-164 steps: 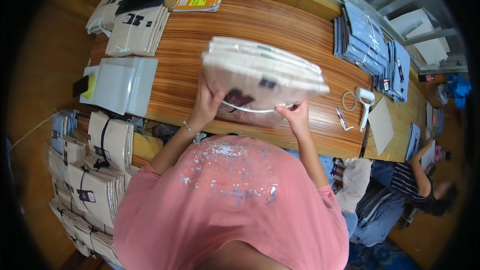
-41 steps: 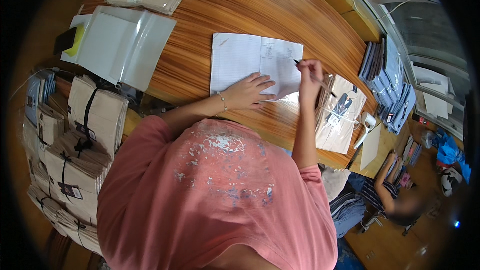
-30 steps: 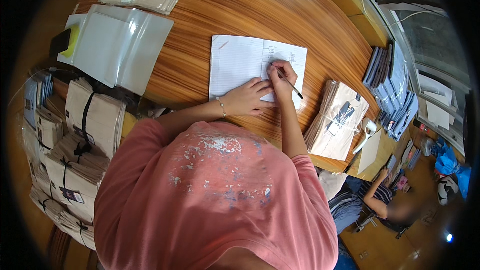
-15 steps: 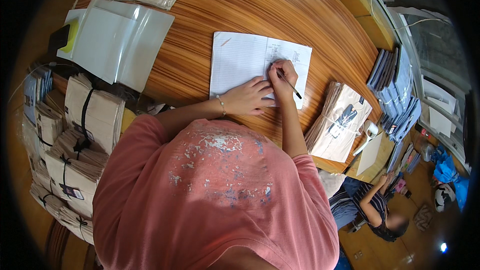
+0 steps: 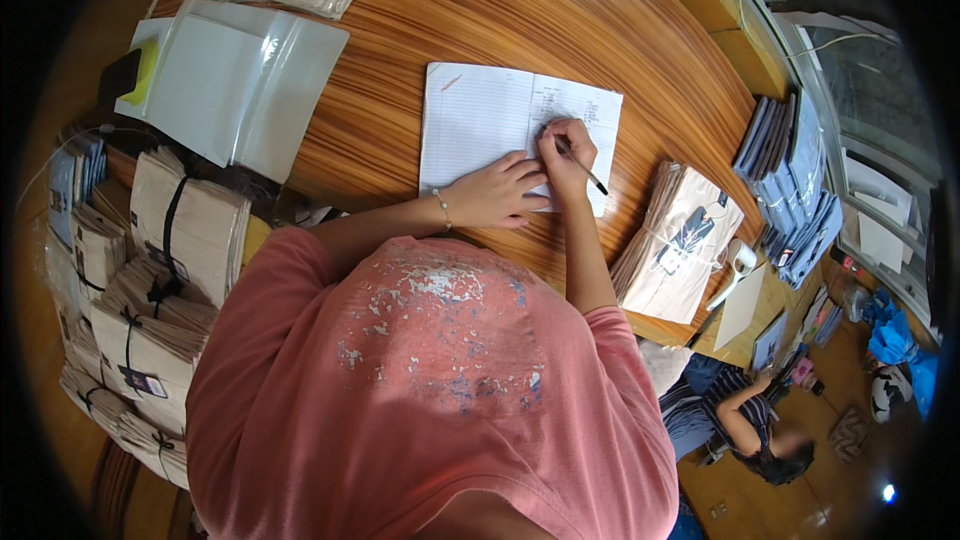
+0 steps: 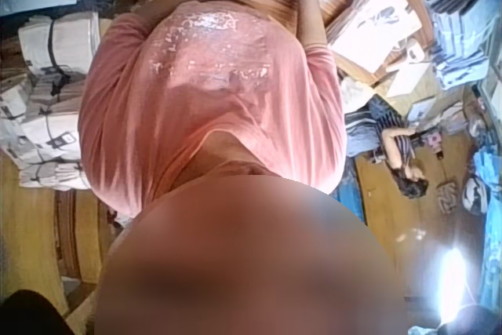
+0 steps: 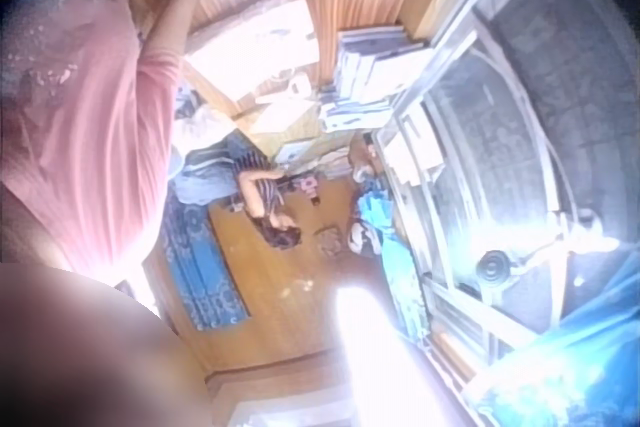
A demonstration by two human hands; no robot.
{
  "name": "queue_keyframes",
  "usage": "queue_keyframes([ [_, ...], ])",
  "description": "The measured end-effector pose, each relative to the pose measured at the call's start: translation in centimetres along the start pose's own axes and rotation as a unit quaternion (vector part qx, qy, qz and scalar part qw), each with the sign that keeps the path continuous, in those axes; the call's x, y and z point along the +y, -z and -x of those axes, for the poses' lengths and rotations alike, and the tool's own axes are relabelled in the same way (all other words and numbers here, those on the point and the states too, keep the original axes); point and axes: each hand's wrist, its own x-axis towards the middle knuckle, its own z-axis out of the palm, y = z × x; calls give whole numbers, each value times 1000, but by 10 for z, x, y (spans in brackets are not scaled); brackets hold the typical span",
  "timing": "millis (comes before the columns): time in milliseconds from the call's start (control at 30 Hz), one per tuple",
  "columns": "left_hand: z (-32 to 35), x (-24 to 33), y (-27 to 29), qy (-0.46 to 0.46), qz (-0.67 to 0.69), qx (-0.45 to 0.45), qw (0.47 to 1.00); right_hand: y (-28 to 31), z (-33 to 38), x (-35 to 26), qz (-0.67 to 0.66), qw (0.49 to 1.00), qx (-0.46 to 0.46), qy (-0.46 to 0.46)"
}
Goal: The person folds a beige shirt on a wooden table, places a tag on it, and wraps it in a clear plastic bag. They then secure the package with a rubber band and write on a notebook before stacking the finished item.
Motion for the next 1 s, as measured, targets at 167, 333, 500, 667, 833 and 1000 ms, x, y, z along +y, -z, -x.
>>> queue_keyframes([
  [167, 1, 0, 0, 2, -3, -4, 1000, -3, 0, 2, -15, 1000, 8, 7],
  [333, 2, -1, -2, 5, -2, -1, 1000, -2, 0, -1, 15, 1000, -3, -9],
  [500, 1, 0, -2, 4, -3, -2, 1000, -1, 1, 1, 0, 1000, 2, -9],
  [667, 1, -1, -1, 0, 3, 0, 1000, -1, 1, 3, -23, 1000, 15, -14],
  [833, 1, 0, 1, 0, -4, -2, 1000, -2, 3, 6, -29, 999, 30, -25],
  [1000, 1, 0, 1, 2, -9, -3, 1000, -2, 0, 0, -6, 1000, 21, -11],
])
